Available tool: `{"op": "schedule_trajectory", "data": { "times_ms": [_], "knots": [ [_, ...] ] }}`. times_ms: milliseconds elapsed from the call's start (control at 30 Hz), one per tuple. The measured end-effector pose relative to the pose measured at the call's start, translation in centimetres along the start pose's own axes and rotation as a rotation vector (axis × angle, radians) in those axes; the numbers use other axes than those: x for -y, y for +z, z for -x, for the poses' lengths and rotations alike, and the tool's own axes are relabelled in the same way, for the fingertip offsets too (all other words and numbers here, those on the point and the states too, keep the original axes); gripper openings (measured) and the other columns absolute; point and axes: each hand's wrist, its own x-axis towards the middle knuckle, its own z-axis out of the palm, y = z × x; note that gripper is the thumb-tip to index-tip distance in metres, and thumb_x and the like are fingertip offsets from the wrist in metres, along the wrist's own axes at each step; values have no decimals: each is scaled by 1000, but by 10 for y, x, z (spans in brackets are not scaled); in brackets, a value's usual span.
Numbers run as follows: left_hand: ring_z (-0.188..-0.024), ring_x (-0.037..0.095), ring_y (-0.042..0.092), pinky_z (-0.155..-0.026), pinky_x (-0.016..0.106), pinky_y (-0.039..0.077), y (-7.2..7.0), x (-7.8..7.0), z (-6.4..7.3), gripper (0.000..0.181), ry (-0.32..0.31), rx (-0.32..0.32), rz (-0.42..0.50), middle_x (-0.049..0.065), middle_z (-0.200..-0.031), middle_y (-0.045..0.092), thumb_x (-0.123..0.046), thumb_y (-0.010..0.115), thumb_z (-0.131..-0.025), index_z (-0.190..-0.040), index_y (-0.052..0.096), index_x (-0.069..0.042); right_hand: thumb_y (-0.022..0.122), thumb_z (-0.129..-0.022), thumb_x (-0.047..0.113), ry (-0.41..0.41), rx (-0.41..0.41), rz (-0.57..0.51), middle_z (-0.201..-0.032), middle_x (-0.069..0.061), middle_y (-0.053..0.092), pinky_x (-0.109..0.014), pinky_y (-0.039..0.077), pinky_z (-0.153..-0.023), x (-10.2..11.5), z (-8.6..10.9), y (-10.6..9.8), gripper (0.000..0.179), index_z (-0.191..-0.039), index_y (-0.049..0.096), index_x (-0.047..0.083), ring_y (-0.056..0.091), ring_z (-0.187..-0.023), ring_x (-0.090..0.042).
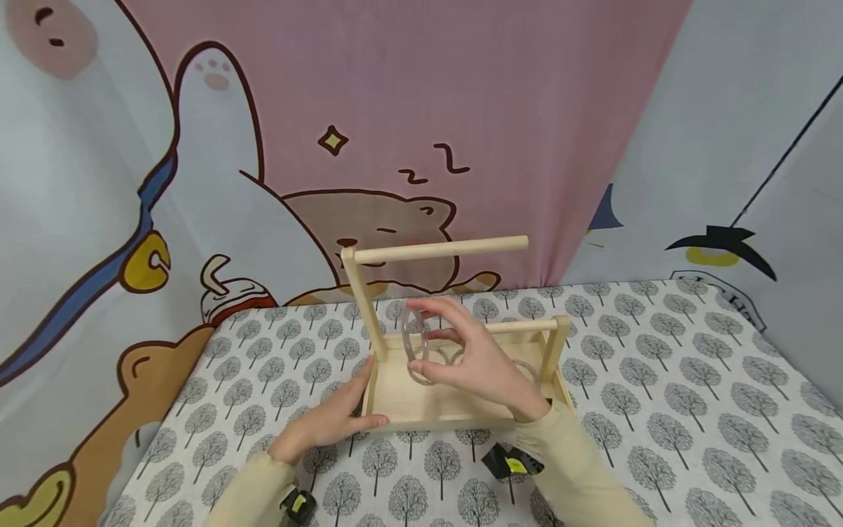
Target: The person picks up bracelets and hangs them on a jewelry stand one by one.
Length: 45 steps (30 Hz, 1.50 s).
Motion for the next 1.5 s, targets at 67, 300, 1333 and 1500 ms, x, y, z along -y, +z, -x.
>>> {"op": "schedule_trajectory", "data": {
  "times_ms": [67,300,1333,1500],
  "knots": [
    [-142,40,13,-113,51,16,-2,-1,-4,104,7,-14,-17,26,-156,3,-37,68,-90,-150,-4,7,78,-76,-2,2,-8,10,-138,-6,46,-39,48,-98,2,-2,-9,72,-140,47,8,52,-116,-24],
    [-142,40,12,-113,51,15,-5,-1,-3,105,8,-9,-31,26,-156,2,-38,67,-89,-150,-5,7,79,-75,-3,7,-55,37,-135,-8,48,-38,47,-99,0,6,-29,73,-140,48,10,46,-121,-29],
    [-142,40,8,-113,53,13,2,2,7,103,-16,13,-1,26,-156,-1,-40,65,-91,-150,-5,7,72,-74,-16,66,-180,126,-134,-14,48,-31,48,-96,-3,46,-92,74,-141,42,0,49,-120,-23],
    [-142,39,8,-113,51,13,-2,0,-1,104,-6,1,-10,24,-156,-2,-38,66,-90,-151,-6,5,72,-76,-14,79,-182,140,-135,-14,46,-30,47,-97,0,42,-106,74,-141,40,-1,49,-121,-21]
  ]
}}
